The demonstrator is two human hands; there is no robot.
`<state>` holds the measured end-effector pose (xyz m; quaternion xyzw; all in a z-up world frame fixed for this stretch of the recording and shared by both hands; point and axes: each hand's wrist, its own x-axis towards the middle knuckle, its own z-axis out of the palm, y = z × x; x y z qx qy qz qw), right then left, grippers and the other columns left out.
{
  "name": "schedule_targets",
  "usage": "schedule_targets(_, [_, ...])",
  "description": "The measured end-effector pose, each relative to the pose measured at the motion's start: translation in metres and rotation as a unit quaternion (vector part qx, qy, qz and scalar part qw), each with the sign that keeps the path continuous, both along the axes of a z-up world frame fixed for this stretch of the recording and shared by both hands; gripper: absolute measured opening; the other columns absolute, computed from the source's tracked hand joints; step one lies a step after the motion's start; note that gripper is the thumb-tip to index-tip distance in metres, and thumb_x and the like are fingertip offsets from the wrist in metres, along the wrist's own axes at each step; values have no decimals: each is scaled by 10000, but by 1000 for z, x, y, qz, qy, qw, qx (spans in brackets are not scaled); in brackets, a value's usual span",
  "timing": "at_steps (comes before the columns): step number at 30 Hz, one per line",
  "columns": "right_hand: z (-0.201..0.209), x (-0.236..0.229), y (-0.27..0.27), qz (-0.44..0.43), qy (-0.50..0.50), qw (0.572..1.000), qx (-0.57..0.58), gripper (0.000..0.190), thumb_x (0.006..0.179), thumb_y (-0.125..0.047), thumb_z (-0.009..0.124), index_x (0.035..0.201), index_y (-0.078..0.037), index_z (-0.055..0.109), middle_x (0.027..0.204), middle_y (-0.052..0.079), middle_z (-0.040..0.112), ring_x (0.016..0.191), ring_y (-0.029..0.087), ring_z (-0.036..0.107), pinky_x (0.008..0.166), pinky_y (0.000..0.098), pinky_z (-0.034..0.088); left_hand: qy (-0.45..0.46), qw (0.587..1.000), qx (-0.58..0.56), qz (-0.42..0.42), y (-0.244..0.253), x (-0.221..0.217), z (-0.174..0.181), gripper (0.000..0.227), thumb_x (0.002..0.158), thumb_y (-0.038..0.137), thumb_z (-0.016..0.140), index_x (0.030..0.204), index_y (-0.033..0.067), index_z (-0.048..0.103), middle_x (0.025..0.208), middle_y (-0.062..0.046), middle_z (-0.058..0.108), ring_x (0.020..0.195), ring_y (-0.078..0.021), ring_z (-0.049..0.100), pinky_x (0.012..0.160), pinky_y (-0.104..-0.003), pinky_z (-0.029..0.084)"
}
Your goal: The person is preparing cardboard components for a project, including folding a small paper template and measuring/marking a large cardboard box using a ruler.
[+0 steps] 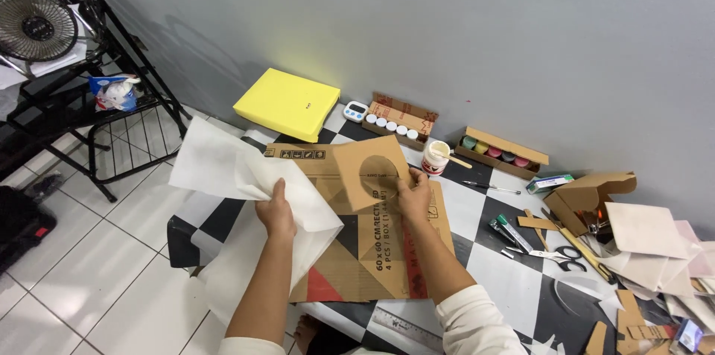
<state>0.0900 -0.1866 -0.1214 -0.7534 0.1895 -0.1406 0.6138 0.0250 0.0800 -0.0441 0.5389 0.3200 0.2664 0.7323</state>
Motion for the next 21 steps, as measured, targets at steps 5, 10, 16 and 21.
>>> schedule_targets(5, [9, -6, 8, -19, 1, 999, -35, 469, 747, -163, 791, 1195, -82, 679, 1150, 200, 688, 1173, 373, 648, 974, 434, 532, 16, 999, -23, -43, -12, 0, -3, 541, 922, 180, 763, 1371, -35, 551, 1280, -188, 624, 1265, -306, 580, 1083, -451, 459])
schedule_targets(10, [-4, 2, 19, -63, 43, 996, 47, 549, 719, -183, 810, 1220, -127, 594, 984, 123, 665, 912, 266, 686, 744, 366, 552, 35, 997, -23, -64, -12, -6, -8, 547, 938, 185, 749, 1391, -37, 538, 1325, -207, 603, 1293, -317, 554, 1107, -455, 435])
schedule_targets(16, [65, -23, 45, 83, 72, 991, 81, 635, 931, -486, 710, 1414, -108, 544, 1442, 228, 546, 1388, 416, 472, 1127, 545, 412, 42, 997, -15, -69, -15, -12, -5, 578, 925, 185, 760, 1404, -35, 522, 1351, -223, 591, 1320, -331, 537, 1120, -459, 429])
schedule_targets(21, [46, -17, 13, 191, 95, 977, 17, 334, 971, -404, 679, 1274, -275, 737, 1456, 48, 582, 1390, 300, 502, 1124, 486, 415, 40, 996, -12, -77, -13, 2, -18, 578, 923, 209, 780, 1395, -24, 539, 1338, -213, 606, 1306, -321, 549, 1111, -446, 434])
